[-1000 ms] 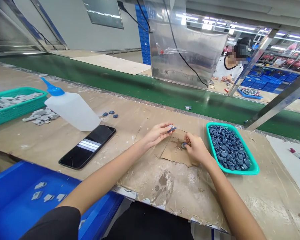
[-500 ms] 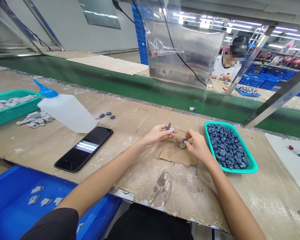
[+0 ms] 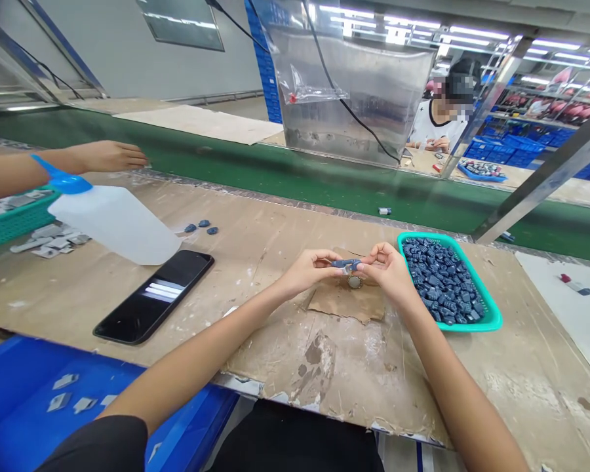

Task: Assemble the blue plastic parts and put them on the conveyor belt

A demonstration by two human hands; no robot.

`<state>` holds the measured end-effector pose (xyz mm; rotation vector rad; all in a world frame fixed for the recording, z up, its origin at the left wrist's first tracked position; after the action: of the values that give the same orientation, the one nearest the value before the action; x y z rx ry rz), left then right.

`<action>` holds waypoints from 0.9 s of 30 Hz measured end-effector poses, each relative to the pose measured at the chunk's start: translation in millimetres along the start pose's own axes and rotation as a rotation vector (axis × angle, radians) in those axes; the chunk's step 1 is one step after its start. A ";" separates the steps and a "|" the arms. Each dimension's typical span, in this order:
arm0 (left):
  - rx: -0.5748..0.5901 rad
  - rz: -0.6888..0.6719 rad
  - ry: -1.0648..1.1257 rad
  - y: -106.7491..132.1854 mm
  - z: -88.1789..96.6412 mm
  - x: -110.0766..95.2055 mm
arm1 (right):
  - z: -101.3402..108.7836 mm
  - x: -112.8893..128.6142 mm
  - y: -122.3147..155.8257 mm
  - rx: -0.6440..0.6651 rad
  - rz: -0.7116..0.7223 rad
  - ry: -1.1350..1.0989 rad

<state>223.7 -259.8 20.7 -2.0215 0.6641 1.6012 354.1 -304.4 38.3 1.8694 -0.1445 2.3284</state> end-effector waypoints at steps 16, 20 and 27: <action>-0.136 0.001 0.098 4.6 0.3 3.1 | -3.4 2.1 4.1 -0.062 0.077 0.093; -0.184 -0.024 0.147 7.3 -1.3 3.9 | -5.4 5.7 4.8 -0.082 0.113 0.168; -0.085 -0.037 0.119 -5.6 3.6 -8.1 | 15.0 35.7 12.5 -0.061 0.307 0.583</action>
<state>222.9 -252.6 28.3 -2.1918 0.6065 1.5212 358.8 -317.2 76.6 1.1338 -0.4465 2.9235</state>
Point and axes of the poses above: each hand's wrist, its own y-axis away from the middle knuckle, its own z-axis out of the back of the hand, x = y × z, the point moved 8 cm from there along -y, towards the middle knuckle, and after that the axes turned 14 degrees about y, right-handed, at the moved point
